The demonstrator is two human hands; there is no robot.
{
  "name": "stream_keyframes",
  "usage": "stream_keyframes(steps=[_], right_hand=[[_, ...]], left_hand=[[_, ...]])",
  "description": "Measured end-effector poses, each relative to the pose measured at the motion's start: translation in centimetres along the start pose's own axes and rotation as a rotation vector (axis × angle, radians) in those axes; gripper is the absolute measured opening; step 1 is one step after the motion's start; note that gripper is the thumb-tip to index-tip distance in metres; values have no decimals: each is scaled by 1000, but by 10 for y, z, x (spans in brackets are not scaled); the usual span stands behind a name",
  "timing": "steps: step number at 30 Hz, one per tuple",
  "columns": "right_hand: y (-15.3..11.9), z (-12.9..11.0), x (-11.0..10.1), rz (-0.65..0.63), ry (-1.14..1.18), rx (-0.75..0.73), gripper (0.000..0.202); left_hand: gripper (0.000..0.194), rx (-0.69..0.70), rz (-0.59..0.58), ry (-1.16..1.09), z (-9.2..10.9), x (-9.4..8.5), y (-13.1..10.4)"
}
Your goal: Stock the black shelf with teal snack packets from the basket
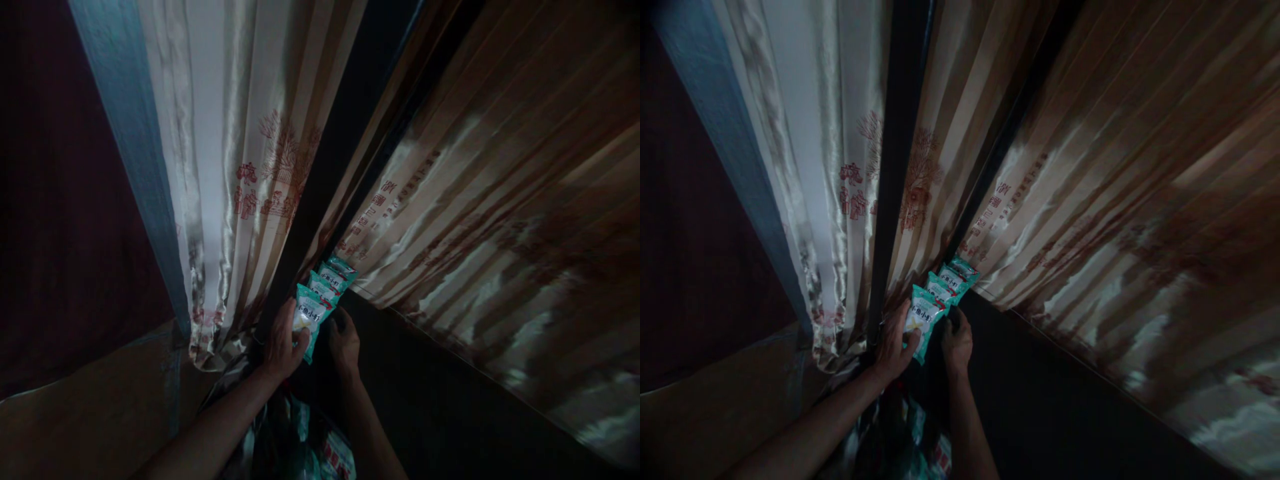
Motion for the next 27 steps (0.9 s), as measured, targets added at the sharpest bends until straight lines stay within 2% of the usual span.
stream_keyframes(steps=[7,13,18,21,24,27], right_hand=[[-38,-3,-35,95,-15,22,58],[-74,-2,-63,138,1,27,54],[-118,-6,-81,171,37,13,47],[-152,-1,-92,198,39,27,45],[-189,18,-96,187,60,106,45],[-225,45,-88,138,83,186,48]], left_hand=[[58,0,-29,39,4,-1,-3],[51,138,-56,93,34,-12,-19],[47,317,-235,26,65,-13,-57],[46,336,-366,-14,74,-9,-85],[43,308,-456,-62,77,-5,-108],[39,269,-566,-58,75,4,-125]])
Point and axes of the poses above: each hand's wrist, its own y-axis towards the middle knuckle, its own x-axis out of the palm, z = x × y, the point moved 8 cm from there along y, towards the middle knuckle, and after that the axes turned 4 degrees about -y, right-handed, at the moved point
